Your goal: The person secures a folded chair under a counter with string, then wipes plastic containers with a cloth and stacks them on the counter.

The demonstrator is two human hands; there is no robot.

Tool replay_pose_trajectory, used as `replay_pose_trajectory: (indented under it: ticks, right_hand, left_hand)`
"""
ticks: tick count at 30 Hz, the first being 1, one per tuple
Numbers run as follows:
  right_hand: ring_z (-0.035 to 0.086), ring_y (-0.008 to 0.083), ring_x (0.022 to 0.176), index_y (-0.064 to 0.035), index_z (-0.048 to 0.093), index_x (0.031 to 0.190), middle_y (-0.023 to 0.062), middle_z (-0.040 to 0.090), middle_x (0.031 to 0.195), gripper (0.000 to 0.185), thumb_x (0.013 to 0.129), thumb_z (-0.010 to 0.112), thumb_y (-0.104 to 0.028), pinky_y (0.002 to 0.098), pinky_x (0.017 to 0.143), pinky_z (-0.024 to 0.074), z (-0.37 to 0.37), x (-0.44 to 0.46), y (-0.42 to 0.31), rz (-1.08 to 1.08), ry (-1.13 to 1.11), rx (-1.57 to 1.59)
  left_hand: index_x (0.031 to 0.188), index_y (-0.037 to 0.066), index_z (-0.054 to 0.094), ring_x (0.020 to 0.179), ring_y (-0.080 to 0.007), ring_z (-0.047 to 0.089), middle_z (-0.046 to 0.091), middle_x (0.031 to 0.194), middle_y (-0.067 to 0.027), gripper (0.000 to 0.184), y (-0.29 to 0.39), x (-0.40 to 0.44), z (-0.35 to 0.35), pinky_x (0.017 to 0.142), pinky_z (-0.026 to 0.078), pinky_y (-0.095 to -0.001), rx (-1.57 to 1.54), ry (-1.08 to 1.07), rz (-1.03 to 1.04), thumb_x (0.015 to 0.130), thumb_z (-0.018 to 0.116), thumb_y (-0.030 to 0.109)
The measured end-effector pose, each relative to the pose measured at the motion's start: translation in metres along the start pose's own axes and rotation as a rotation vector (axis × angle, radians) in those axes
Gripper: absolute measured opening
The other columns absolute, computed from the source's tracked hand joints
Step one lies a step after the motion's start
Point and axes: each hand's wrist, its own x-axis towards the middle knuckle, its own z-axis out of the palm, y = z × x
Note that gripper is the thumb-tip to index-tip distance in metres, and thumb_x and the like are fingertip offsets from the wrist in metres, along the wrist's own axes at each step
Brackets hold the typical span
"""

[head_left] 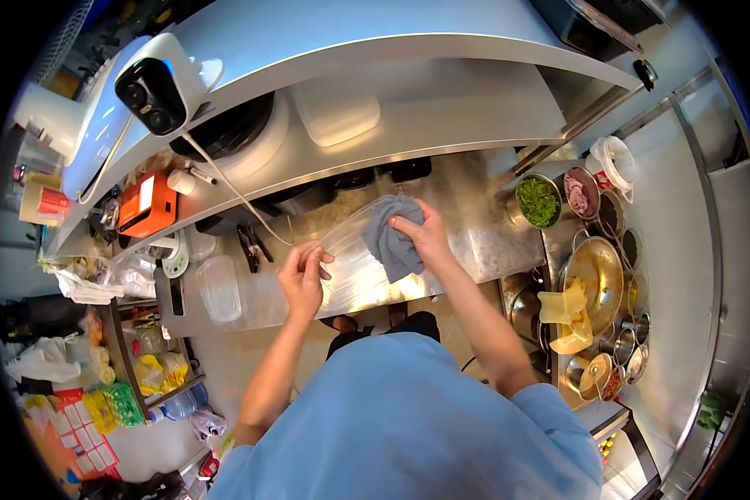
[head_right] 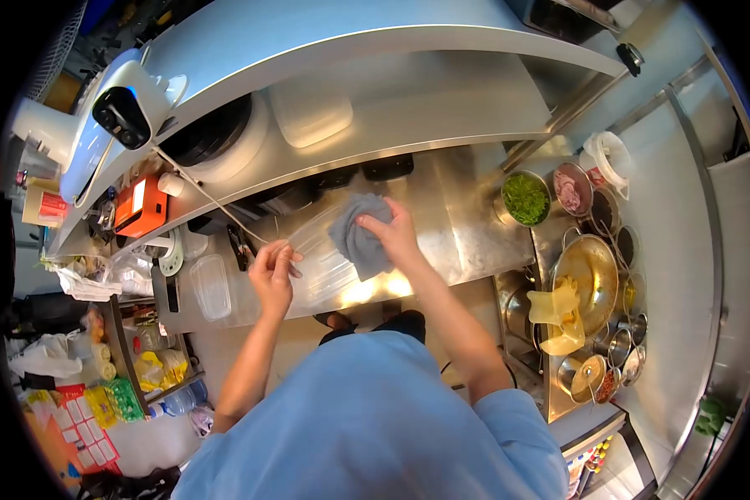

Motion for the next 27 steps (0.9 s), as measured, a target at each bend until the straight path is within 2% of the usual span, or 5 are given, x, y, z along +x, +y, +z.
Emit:
replay_pose_trajectory:
  ticks: [8,15,18,19,27]
  right_hand:
    - [0.064,0.0202,0.101,-0.0023,0.06,0.124,0.0083,0.068,0.113,0.04,0.088,0.076,-0.011,0.0337,0.091,0.0507,0.06,-0.043,0.063,0.059,0.539,0.36]
    - [0.072,0.0209,0.094,-0.0014,0.061,0.118,0.0128,0.074,0.103,0.035,0.086,0.076,-0.007,0.0345,0.083,0.0564,-0.067,-0.025,0.014,-0.03,-0.234,-0.671]
    - [0.065,0.0428,0.093,-0.0061,0.063,0.11,0.0205,0.069,0.094,0.031,0.082,0.075,-0.012,0.0502,0.077,0.0512,-0.041,-0.018,-0.043,-0.201,-0.639,-1.317]
    - [0.065,0.0428,0.092,-0.0064,0.064,0.109,0.0191,0.069,0.092,0.03,0.082,0.075,-0.012,0.0517,0.077,0.0502,-0.024,-0.019,-0.053,-0.248,-0.71,-1.352]
    - [0.071,0.0275,0.091,-0.0046,0.068,0.109,0.0132,0.074,0.099,0.038,0.075,0.083,-0.014,0.0387,0.082,0.0541,-0.057,-0.009,-0.015,-0.202,-0.238,-0.706]
  left_hand:
    - [0.112,0.0,0.06,0.063,-0.0097,0.061,0.073,0.086,-0.0096,0.015,-0.02,-0.01,0.049,0.052,0.048,-0.0234,-0.225,0.224,0.015,0.103,0.061,0.012]
    - [0.143,0.003,0.051,0.13,-0.0292,0.055,0.056,0.138,-0.0214,0.075,-0.001,-0.001,0.02,0.11,0.043,-0.0441,0.342,-0.016,0.145,0.078,0.086,0.013]
    - [0.133,0.002,0.058,0.124,-0.0313,0.062,0.063,0.127,-0.0239,0.062,0.052,0.038,0.031,0.103,0.048,-0.0454,0.726,-0.59,0.575,0.079,0.085,0.014]
    - [0.121,0.0,0.064,0.102,-0.0317,0.072,0.071,0.107,-0.023,0.038,0.048,0.04,0.04,0.087,0.057,-0.0424,0.91,-0.937,0.249,0.087,0.078,0.013]
    - [0.128,-0.002,0.062,0.073,-0.0178,0.073,0.072,0.085,-0.0109,0.029,-0.001,0.015,0.029,0.059,0.057,-0.0284,0.134,-0.652,-0.387,0.103,0.06,0.011]
